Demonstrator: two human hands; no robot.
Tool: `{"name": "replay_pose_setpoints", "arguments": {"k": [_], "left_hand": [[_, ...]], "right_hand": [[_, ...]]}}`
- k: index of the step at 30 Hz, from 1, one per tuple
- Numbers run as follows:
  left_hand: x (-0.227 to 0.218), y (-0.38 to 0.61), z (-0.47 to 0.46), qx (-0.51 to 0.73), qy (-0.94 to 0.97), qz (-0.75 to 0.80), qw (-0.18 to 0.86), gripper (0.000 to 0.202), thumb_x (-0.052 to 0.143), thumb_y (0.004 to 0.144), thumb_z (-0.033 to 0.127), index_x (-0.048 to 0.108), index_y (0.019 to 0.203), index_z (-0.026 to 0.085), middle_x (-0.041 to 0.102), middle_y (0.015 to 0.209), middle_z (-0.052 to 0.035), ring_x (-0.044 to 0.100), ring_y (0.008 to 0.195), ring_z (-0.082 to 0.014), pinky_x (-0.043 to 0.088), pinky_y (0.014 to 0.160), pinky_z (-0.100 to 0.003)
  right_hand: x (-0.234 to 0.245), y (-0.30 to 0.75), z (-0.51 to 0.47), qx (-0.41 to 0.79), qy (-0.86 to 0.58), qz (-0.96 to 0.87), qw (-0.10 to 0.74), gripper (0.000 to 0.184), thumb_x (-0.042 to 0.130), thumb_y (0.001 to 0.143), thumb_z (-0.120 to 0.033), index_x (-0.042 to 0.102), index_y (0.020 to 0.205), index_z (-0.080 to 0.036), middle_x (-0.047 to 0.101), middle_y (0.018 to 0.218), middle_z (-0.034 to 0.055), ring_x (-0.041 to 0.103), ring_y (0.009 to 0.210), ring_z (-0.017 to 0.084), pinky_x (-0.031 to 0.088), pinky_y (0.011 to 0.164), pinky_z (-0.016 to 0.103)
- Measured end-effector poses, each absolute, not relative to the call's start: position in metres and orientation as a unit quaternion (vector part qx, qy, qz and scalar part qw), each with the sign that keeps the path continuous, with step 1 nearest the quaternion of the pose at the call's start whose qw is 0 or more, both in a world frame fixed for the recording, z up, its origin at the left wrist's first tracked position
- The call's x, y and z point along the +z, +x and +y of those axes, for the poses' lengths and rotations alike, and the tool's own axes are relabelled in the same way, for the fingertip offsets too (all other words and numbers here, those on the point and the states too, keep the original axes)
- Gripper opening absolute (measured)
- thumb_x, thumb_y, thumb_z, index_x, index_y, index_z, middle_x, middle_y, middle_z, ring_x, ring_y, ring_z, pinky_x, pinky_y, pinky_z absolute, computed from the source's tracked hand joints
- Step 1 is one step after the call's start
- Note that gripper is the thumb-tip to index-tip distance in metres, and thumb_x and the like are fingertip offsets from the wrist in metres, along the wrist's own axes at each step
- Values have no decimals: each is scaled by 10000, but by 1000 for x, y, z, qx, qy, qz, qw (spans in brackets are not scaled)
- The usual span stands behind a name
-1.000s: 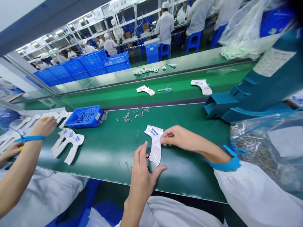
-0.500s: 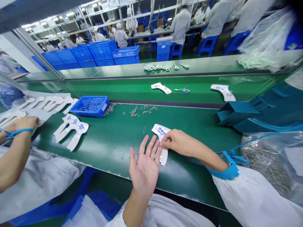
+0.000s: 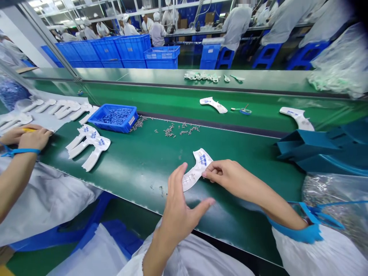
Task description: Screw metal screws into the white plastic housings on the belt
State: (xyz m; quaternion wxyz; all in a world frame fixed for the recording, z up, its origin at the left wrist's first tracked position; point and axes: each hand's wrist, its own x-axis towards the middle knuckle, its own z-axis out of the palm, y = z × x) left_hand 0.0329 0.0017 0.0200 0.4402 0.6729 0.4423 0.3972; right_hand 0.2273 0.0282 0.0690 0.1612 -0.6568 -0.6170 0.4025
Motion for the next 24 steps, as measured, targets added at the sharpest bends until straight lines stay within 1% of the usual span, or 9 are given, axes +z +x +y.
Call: {"name": "replay_pose_setpoints", "arguments": {"k": [2,5,7,9,12,16,19,24], "left_hand": [[16,36,2,377,706,437,410,887,763,809,407,232,1514,316,346,1539,-109,368,1413,-308,353,1149,-493],[12,36,7,367,743,421,369,847,691,879,352,160,1537,322,333,1544,-112,353,1427,-288,363,1149,-476],[11,29,13,360,768,410,336,786,641,915,300,167,1542,333,350,1539,-109,354,1430,-283,362,1148,-471],[12,20,20,349,784,406,314,746,629,922,284,212,1537,346,397,1516,-102,382,1414,-285,365,1143,-471],[10,7,29,334,787,407,322,752,666,900,299,255,1525,363,447,1476,-96,445,1369,-287,397,1116,-458],[4,5,32,334,770,410,357,760,695,878,315,283,1514,383,455,1461,-96,525,1299,-287,446,1071,-448],[2,6,30,321,771,418,357,778,695,878,331,262,1521,395,439,1473,-97,538,1280,-291,469,1043,-449],[3,6,28,308,779,424,344,810,692,873,379,227,1535,393,434,1474,-109,574,1228,-291,493,1005,-444]], "right_hand": [[70,223,29,387,-662,-622,161,297,549,905,-439,691,778,-212,715,744,18,607,670,175,372,580,271],[68,213,33,370,-665,-627,168,300,538,910,-416,685,748,-211,706,724,19,598,659,175,357,573,275],[65,206,35,370,-661,-631,170,291,534,912,-396,693,754,-211,712,729,27,611,676,181,357,582,276],[63,198,38,371,-661,-631,167,274,538,910,-378,700,767,-210,721,742,37,622,686,188,354,583,276],[59,189,40,369,-676,-617,162,251,550,907,-366,699,778,-211,733,770,42,630,701,193,352,583,274],[59,184,38,345,-695,-610,160,254,530,923,-380,674,778,-228,732,772,28,639,729,199,347,582,271],[62,184,34,319,-711,-610,144,247,520,928,-371,653,773,-232,723,760,29,640,725,204,329,578,277],[63,188,32,352,-685,-622,141,289,502,938,-385,627,731,-229,705,725,26,625,687,196,327,574,281]]}}
